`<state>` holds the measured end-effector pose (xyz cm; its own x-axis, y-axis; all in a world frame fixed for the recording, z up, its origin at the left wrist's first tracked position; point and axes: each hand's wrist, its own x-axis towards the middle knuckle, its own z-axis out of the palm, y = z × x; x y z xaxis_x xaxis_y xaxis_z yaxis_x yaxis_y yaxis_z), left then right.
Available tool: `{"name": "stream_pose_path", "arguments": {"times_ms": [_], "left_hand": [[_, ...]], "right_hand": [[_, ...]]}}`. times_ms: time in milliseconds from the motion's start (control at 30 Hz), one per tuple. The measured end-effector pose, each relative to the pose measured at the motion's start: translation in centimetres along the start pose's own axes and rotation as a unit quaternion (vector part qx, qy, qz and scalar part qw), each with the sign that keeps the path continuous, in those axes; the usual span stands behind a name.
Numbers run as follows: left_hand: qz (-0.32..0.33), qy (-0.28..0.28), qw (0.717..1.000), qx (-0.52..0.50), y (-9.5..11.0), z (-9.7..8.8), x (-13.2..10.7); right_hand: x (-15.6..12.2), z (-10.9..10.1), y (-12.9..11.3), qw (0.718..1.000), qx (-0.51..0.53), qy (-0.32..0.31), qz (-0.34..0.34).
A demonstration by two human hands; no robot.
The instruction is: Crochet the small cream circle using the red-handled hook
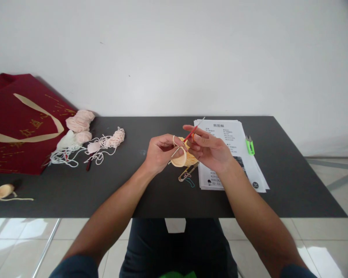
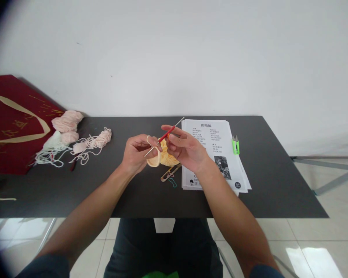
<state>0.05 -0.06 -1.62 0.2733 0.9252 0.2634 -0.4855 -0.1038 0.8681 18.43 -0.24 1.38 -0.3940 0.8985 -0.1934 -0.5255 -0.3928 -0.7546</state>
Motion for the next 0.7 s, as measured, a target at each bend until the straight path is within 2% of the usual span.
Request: {"name": "stream_pose_path", "arguments": {"times_ms": [267,500,700], "left_hand": [[-0.02,0.048,0.997,0.051,0.3,-0.2,-0.1],[-0.034,-0.041,0.993,0.101,0.5,-1.0,0.1],[-0.042,-0.041,0.996,0.071,0.6,-0.6,0.0]], "right_hand": [[0.2,1.0,0.7,0.997,-0.011,0.07,-0.033],[0.0,0.9,1.0,0.997,-0.031,0.059,-0.042],[-0.1,0.9,1.2,0.996,-0.049,0.051,-0.046]]}}
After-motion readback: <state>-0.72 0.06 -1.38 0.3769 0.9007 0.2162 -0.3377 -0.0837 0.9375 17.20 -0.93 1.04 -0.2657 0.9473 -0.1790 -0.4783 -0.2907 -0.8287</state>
